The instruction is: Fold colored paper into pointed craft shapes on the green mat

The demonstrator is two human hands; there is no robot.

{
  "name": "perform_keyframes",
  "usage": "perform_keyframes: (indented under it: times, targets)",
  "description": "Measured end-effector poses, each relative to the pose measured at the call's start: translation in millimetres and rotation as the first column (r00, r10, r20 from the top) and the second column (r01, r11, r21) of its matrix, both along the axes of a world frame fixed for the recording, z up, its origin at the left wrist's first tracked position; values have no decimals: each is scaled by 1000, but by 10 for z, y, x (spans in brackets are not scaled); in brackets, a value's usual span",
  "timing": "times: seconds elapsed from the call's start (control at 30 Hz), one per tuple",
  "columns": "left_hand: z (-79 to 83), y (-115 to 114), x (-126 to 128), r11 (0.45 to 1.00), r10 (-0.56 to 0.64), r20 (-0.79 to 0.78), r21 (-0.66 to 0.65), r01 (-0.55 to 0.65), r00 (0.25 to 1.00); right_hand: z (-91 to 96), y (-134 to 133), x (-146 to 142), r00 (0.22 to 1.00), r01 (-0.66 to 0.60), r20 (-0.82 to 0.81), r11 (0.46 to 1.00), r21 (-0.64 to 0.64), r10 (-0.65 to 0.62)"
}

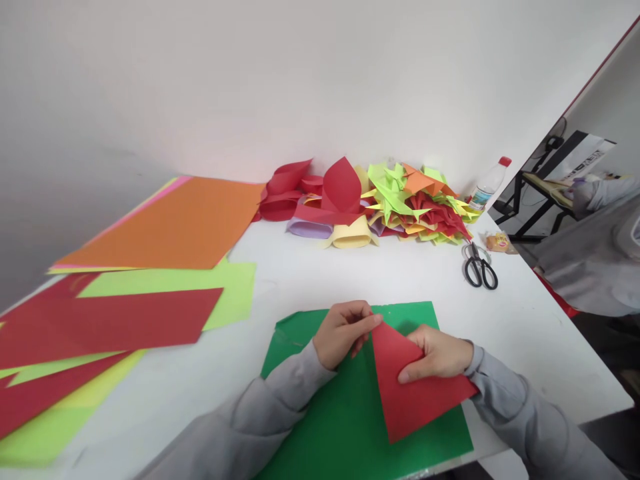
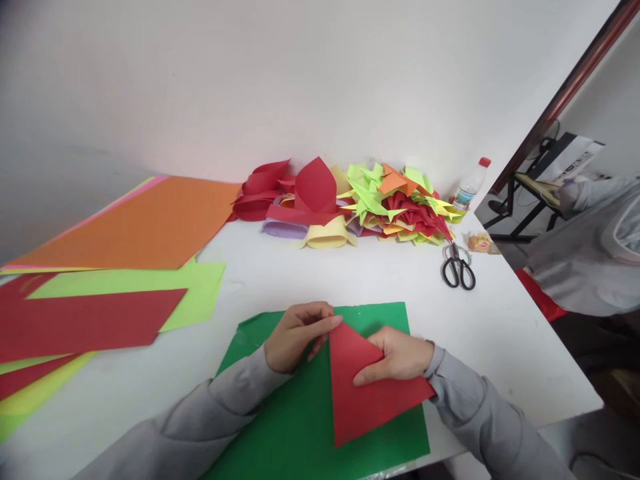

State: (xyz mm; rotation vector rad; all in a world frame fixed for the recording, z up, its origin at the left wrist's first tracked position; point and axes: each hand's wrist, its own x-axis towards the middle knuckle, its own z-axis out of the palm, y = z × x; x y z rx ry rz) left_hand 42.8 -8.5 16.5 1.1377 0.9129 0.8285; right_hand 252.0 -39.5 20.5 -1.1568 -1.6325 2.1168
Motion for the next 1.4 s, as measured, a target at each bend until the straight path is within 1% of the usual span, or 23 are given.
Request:
perform_keyframes:
  times: [0.17,0.27,0.33,0.4,0.47,0.5,0.57,0.73,0.87,1.1,1.23,1.3,1.4]
  targets:
    - [-19,8,-4,1000,30,-8,-5,-30,1000,22,-4,-13,1000,9,-21,1000,-1,-9]
    - [-17,8,2,1000,13,-16,-5,-13,1000,21,-7,-23,998,44,-47,998,-45,-46]
    - [0,-4,8,999,-43,-22,-1,43,999,8,-7,-27,992,97,-72,992,-74,-103]
    - [22,-25,14,992,-128,-32,5,128,991,-14,-5,-26,981,157,-101,983,-97,-166]
    - [35,-43,16,981,-192,-49,6,192,980,-33,-3,-21,972,189,-118,976,-108,-202]
    - [36,-46,15,979,-204,-58,6,204,977,-39,-2,-18,971,192,-120,975,-111,-205]
    - [27,-41,10,982,-191,-69,5,191,979,-37,-3,-10,979,160,-107,980,-115,-172]
    - [2,-2,-11,995,-95,-57,-11,95,994,4,-5,7,998,6,-56,996,-90,-11]
    - [12,0,-12,996,-77,-51,-38,75,996,14,-1,14,998,-20,-59,996,-84,15]
    - [-18,-27,14,997,-45,-18,-61,44,999,2,6,24,999,-17,-49,998,-67,14]
    - [-40,-17,21,998,-30,-15,-64,29,999,-5,5,20,998,-20,-61,996,-85,14]
    - [-28,-16,23,997,-39,-11,-61,38,999,-17,3,12,996,15,-81,994,-106,-24]
    - [18,-34,29,993,-104,-15,-50,103,994,-42,-2,-10,982,130,-120,983,-127,-146]
